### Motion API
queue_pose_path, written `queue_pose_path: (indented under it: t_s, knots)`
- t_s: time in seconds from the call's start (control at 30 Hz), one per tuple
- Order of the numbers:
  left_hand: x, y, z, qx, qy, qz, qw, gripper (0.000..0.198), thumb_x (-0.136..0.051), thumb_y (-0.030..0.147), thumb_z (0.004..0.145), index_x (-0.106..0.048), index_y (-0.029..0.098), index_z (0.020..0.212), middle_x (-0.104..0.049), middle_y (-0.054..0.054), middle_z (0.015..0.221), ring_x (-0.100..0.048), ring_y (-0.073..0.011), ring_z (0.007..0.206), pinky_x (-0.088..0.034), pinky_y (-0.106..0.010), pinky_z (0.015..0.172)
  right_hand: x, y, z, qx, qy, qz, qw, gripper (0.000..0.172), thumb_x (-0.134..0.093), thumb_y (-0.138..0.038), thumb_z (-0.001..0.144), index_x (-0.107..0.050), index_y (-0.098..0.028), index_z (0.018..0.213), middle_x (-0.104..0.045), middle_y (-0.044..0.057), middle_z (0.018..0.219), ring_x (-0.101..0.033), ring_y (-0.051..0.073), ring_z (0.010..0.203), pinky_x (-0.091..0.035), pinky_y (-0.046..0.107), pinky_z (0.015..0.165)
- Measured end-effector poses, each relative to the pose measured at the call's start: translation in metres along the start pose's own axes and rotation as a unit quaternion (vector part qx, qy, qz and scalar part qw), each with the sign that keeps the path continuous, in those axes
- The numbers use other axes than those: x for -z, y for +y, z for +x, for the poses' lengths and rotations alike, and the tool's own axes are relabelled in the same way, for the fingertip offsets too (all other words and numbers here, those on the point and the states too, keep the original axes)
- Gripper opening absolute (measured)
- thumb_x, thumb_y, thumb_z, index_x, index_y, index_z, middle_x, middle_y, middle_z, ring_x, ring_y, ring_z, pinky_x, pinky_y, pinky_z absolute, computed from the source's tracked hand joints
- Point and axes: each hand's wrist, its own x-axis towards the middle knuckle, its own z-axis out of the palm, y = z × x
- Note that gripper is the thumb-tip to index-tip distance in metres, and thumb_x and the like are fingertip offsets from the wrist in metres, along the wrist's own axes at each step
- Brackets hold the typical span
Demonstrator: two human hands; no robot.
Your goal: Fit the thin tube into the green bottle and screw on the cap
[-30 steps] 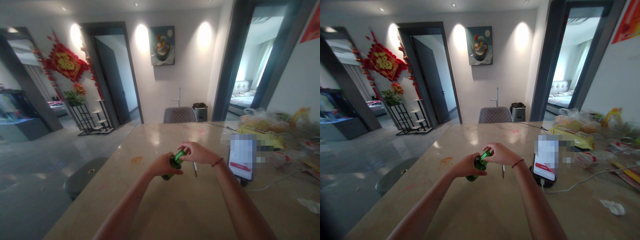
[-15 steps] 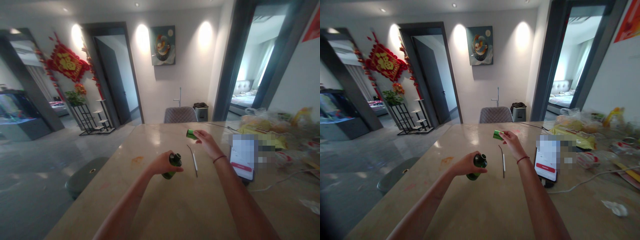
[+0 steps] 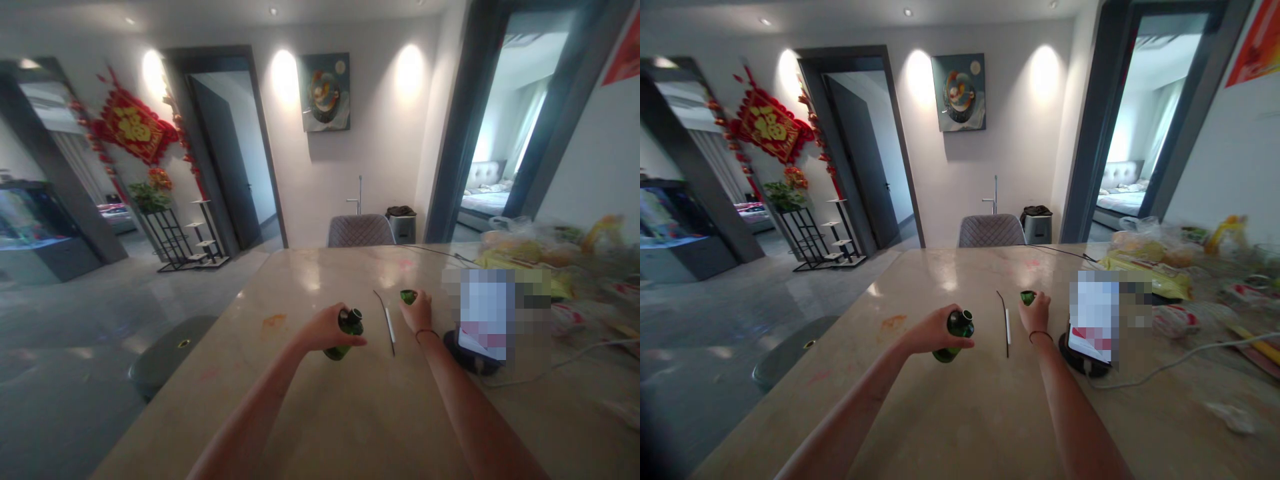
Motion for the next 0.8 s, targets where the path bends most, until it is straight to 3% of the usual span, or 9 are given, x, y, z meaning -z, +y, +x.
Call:
queue_pose_path:
  t_s: [0.27,0.43,0.53,0.6,0.63,0.67,0.8]
  knots:
    - [0.001,-0.003,0.001,0.002,0.014,0.0,1.0,0.063,-0.066,0.06,0.047,-0.055,0.018,0.092,-0.062,-0.004,0.087,-0.055,-0.0182,0.078,-0.041,-0.026,0.069,0.001,0.002,-0.001,-0.012,-0.047,-0.071,0.996,0.05,-0.06,-0.025,0.059,-0.046,-0.006,0.103,-0.053,0.019,0.1,-0.052,0.028,0.094,-0.04,0.033,0.083]
    - [-0.001,-0.005,0.003,0.006,0.021,-0.008,1.0,0.063,-0.067,0.06,0.046,-0.056,0.017,0.092,-0.062,-0.004,0.085,-0.056,-0.0179,0.076,-0.041,-0.026,0.066,0.01,-0.014,0.0,-0.017,-0.07,-0.104,0.992,0.06,-0.06,-0.023,0.059,-0.041,-0.003,0.113,-0.05,0.023,0.11,-0.049,0.033,0.103,-0.038,0.038,0.087]
    - [-0.002,-0.006,0.003,0.007,0.03,-0.011,0.999,0.064,-0.067,0.06,0.045,-0.057,0.017,0.091,-0.062,-0.003,0.084,-0.056,-0.0177,0.076,-0.041,-0.026,0.067,0.021,-0.037,0.008,0.002,-0.023,-0.072,0.997,0.053,-0.058,-0.022,0.061,-0.046,-0.005,0.109,-0.05,0.023,0.112,-0.047,0.033,0.106,-0.037,0.04,0.088]
    - [-0.001,-0.007,0.003,0.008,0.036,-0.014,0.999,0.063,-0.067,0.059,0.045,-0.057,0.017,0.091,-0.062,-0.003,0.082,-0.056,-0.0176,0.075,-0.041,-0.026,0.066,0.03,-0.056,0.014,0.023,-0.01,0.02,0.999,0.037,-0.051,-0.022,0.066,-0.051,-0.01,0.101,-0.055,0.017,0.107,-0.051,0.026,0.1,-0.04,0.036,0.086]
    - [-0.001,-0.008,0.003,0.01,0.04,-0.016,0.999,0.063,-0.067,0.059,0.045,-0.058,0.017,0.09,-0.062,-0.003,0.082,-0.056,-0.0177,0.075,-0.041,-0.026,0.065,0.035,-0.066,0.017,0.018,-0.045,0.079,0.996,0.029,-0.048,-0.023,0.068,-0.053,-0.012,0.094,-0.059,0.014,0.099,-0.055,0.023,0.091,-0.043,0.033,0.08]
    - [-0.001,-0.008,0.003,0.012,0.046,-0.019,0.999,0.062,-0.067,0.059,0.046,-0.058,0.016,0.089,-0.063,-0.003,0.082,-0.056,-0.0178,0.074,-0.041,-0.026,0.065,0.04,-0.074,0.018,0.017,-0.119,0.139,0.983,0.023,-0.047,-0.025,0.07,-0.055,-0.013,0.088,-0.061,0.011,0.091,-0.058,0.02,0.082,-0.045,0.032,0.074]
    - [0.0,-0.011,0.006,0.025,0.091,-0.035,0.995,0.058,-0.066,0.058,0.048,-0.058,0.016,0.086,-0.063,-0.003,0.08,-0.056,-0.0178,0.073,-0.041,-0.026,0.062,0.051,-0.096,0.007,0.098,-0.409,0.229,0.878,0.021,-0.057,-0.028,0.067,-0.058,-0.015,0.083,-0.064,0.005,0.083,-0.059,0.015,0.075,-0.046,0.028,0.067]
